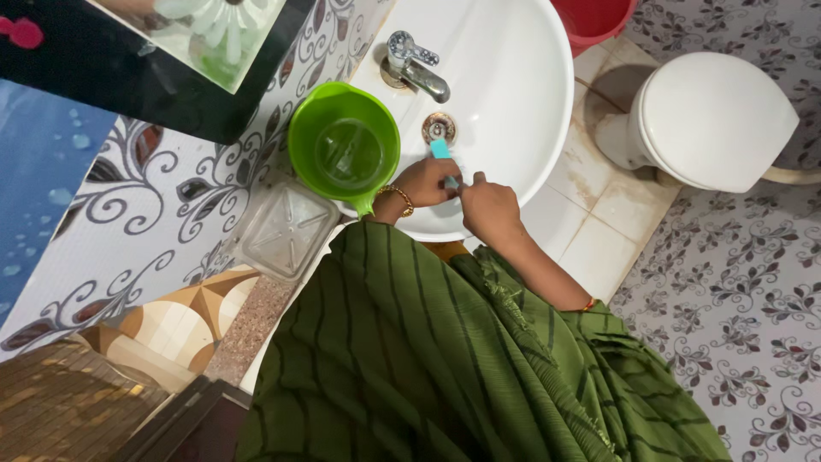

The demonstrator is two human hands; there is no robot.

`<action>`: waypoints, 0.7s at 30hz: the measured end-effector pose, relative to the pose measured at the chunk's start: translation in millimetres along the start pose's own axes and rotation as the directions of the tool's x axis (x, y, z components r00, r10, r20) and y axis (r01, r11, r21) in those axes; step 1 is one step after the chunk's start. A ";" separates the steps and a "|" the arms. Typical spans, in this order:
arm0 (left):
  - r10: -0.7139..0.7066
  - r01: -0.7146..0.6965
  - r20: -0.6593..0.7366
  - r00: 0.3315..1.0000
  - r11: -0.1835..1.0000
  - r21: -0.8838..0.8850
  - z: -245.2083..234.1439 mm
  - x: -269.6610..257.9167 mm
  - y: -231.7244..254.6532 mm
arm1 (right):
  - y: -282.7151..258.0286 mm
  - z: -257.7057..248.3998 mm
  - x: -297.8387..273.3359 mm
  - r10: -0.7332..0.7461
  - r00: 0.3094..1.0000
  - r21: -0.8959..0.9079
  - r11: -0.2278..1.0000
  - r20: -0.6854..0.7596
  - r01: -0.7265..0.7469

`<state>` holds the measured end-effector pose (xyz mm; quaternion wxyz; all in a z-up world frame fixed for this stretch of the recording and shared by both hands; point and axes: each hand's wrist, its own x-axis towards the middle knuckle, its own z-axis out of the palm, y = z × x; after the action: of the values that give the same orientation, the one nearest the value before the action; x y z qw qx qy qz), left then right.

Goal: The person cleans the sink using a blue brush and a green mug, scrubbing the basin and around the faucet.

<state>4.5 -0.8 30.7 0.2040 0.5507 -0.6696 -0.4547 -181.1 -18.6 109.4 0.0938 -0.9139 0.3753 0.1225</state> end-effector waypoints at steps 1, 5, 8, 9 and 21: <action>-0.002 0.002 0.004 1.000 1.000 0.029 0.9 -0.7 -0.1 | -0.1 -0.5 -0.9 -0.013 1.000 -0.008 1.000 0.009 0.013; 0.014 -0.012 -0.013 1.000 0.991 0.135 4.6 0.7 -8.7 | 11.0 6.6 21.8 0.019 0.995 0.082 0.997 -0.095 -0.011; -0.075 0.059 0.068 0.995 0.976 0.210 11.8 8.9 -16.1 | 21.5 17.3 44.4 0.149 0.977 0.141 0.982 -0.152 -0.128; -0.131 0.103 0.104 0.986 0.965 0.240 11.6 10.3 -19.8 | 24.8 17.6 42.2 0.156 0.976 0.166 0.977 -0.149 -0.131; 0.075 -0.071 -0.012 0.997 0.974 0.214 5.8 4.4 -14.4 | 14.8 -0.9 22.0 0.096 0.994 0.094 0.991 -0.045 -0.091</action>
<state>6.5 -2.4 14.8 0.1673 0.5489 -0.7322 -0.3669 -176.3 -43.8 102.6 0.1207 -0.8928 0.4251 0.0869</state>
